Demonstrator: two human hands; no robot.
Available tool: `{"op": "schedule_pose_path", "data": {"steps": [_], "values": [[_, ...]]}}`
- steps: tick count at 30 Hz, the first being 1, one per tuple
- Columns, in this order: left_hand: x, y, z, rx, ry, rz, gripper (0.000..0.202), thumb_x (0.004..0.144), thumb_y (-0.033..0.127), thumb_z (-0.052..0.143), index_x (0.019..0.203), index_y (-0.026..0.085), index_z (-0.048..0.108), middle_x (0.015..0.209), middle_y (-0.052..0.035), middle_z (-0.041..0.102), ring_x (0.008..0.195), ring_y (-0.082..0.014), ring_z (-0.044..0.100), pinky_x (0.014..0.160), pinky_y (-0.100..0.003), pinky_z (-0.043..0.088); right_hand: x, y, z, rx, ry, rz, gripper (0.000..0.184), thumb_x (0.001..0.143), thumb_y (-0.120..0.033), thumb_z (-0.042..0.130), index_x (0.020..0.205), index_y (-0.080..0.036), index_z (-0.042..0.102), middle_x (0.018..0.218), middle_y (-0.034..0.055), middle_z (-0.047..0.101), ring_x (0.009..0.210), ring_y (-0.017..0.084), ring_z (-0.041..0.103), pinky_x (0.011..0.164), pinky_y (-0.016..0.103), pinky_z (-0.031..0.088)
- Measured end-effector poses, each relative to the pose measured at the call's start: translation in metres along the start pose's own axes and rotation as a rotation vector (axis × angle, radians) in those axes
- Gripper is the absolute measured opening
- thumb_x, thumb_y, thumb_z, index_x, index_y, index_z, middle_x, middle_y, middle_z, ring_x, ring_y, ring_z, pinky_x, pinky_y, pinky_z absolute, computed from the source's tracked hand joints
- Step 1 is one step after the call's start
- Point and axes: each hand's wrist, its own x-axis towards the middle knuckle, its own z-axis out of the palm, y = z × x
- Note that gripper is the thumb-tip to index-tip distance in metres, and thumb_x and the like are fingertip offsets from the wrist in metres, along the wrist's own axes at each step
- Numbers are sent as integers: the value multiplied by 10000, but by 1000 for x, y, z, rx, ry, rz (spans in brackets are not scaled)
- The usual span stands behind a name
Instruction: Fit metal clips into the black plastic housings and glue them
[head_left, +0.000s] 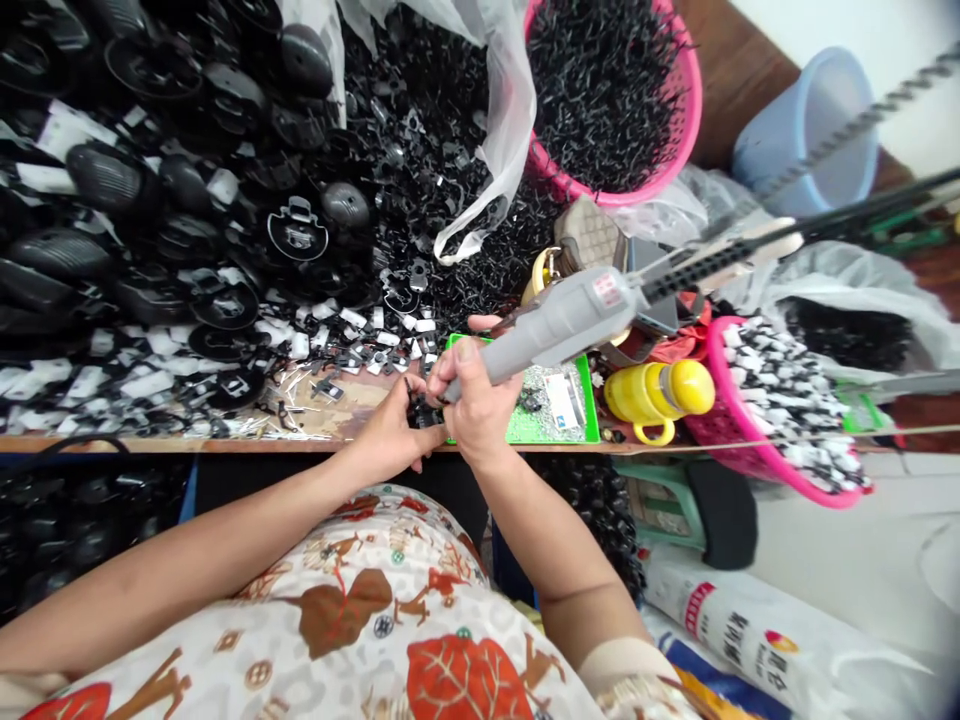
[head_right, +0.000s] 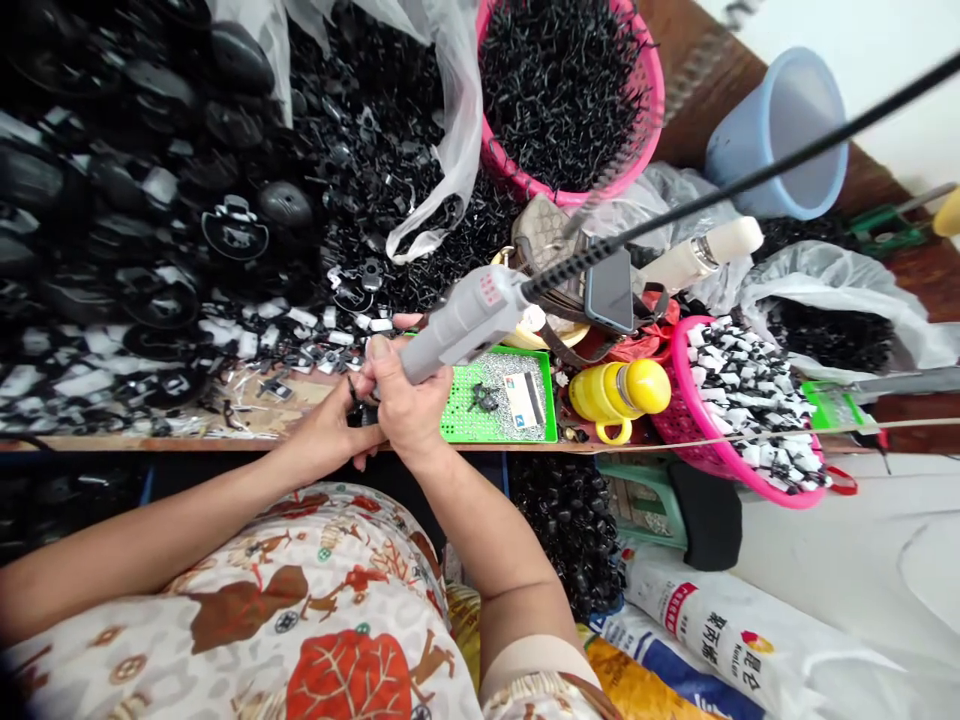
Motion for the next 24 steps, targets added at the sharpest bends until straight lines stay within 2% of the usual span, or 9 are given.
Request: {"op": "schedule_pose_path", "data": {"steps": [6,9,11,13,15,17,18,21,24], "values": [[1,-2,4,0,35,39,505,681,262,821,1072,234,503,672,84,586,395,-85,479,347,-202,354,-4,7,6,-109,-8,28,389,856,-523,727,1022,-256,498,543,-117,515,404,94,508,454,248,488],[0,0,0,-21,13,11,500,688,297,827,1072,233,514,669,77,583,375,-88,462,332,-210,335,-1,3,7,-127,-14,27,408,857,-518,729,1066,-256,497,547,-118,528,406,96,514,456,252,487],[-5,0,-10,9,-24,-4,462,731,359,806,1072,238,518,713,62,597,375,-99,478,338,-228,384,7,0,5,-127,-5,52,450,872,-534,707,1157,-256,497,569,-117,525,417,94,525,453,244,479],[-15,0,-27,59,-20,52,390,784,360,766,1094,240,564,891,3,663,512,-129,593,441,-258,506,17,0,1,-130,19,61,502,883,-565,680,1236,-266,483,596,-115,510,440,91,532,465,240,477],[-28,0,-45,128,36,168,347,819,303,736,1144,248,626,1140,-52,680,855,-192,701,700,-303,602,28,4,-4,-157,34,48,547,882,-582,671,1288,-279,465,634,-107,515,478,91,541,499,243,486],[-42,1,-59,191,111,284,408,846,251,713,1246,265,635,1276,-70,662,1185,-241,638,976,-354,550,36,11,-10,-212,26,19,583,869,-564,693,1322,-289,452,704,-87,549,544,97,569,561,254,508],[-49,1,-64,211,141,327,467,858,233,702,1313,274,606,1304,-75,659,1268,-247,596,1061,-378,499,38,14,-14,-251,12,5,590,863,-545,705,1331,-290,451,750,-70,571,595,105,592,606,265,524],[-66,0,-70,238,211,388,626,864,206,701,1448,290,492,1316,-91,660,1290,-245,590,1119,-410,447,36,19,-24,-406,-26,-93,582,860,-479,719,1341,-292,449,971,7,629,847,159,656,785,337,556],[-74,-2,-73,227,250,304,636,808,227,760,1398,275,528,1237,-89,680,1162,-247,654,980,-358,531,21,12,-33,-605,63,-379,533,884,-392,697,1348,-289,456,1234,76,577,1150,227,598,983,444,505]]}}
